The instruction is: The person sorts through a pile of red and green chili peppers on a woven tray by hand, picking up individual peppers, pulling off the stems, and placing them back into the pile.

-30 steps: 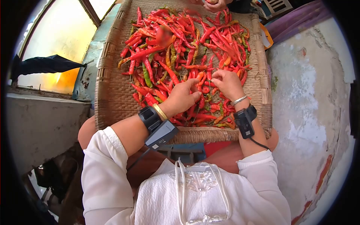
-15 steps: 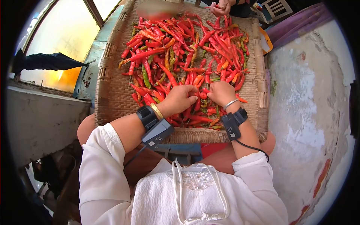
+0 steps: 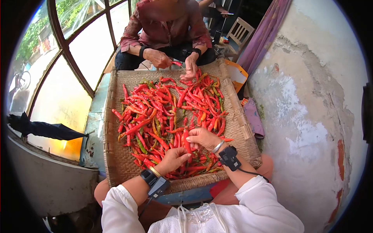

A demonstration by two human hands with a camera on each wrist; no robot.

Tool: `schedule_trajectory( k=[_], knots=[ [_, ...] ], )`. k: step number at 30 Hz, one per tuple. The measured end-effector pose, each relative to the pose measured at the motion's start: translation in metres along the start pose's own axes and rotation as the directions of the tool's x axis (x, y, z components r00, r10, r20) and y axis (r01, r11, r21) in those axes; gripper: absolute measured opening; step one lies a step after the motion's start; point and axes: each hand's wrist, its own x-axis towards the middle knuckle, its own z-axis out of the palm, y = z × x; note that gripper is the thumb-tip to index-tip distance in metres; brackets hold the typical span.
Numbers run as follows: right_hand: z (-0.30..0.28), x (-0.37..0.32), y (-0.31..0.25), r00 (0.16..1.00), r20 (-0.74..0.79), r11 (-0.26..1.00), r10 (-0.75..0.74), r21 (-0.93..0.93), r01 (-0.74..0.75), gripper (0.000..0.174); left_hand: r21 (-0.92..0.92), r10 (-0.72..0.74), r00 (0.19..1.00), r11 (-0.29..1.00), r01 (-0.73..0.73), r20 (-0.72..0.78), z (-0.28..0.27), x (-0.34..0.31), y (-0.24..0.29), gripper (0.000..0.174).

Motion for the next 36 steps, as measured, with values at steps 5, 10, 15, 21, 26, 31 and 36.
schedule_trajectory(
  k=[5,10,15,21,26,31,36],
  knots=[
    [-0.015,0.005,-0.029,0.911,-0.378,0.914,-0.162,0.289,0.283,0.021,0.02,0.036,0.999,0.999,-0.036,0.006,0.002,0.002,-0.005,0.014],
    [-0.006,0.017,-0.006,0.903,-0.385,0.958,-0.192,-0.272,0.087,0.037,0.109,0.197,0.967,0.977,-0.181,-0.159,-0.002,0.004,-0.009,0.015],
    [0.022,0.02,0.039,0.961,-0.149,0.52,-0.233,-0.854,-0.006,0.028,0.299,0.265,0.919,0.938,-0.175,-0.293,-0.008,0.005,-0.008,0.018],
    [0.022,0.025,0.053,0.956,-0.098,0.442,-0.277,-0.896,0.036,0.026,0.537,0.337,0.929,0.817,-0.208,-0.152,-0.009,0.003,-0.006,0.024],
    [0.019,0.018,0.041,0.968,-0.072,0.562,-0.242,-0.823,0.08,0.02,0.562,0.384,0.913,0.79,-0.245,-0.141,-0.011,0.006,-0.009,0.03],
    [0.011,0.009,0.026,0.986,-0.053,0.943,-0.156,-0.305,0.133,0.016,0.397,0.35,0.92,0.881,-0.259,-0.177,-0.007,0.004,-0.006,0.04],
    [0.008,-0.006,0.004,0.984,0.176,0.993,-0.022,-0.11,0.042,0.015,0.313,0.337,0.921,0.911,-0.268,-0.194,-0.007,0.01,-0.01,0.034]
  ],
)
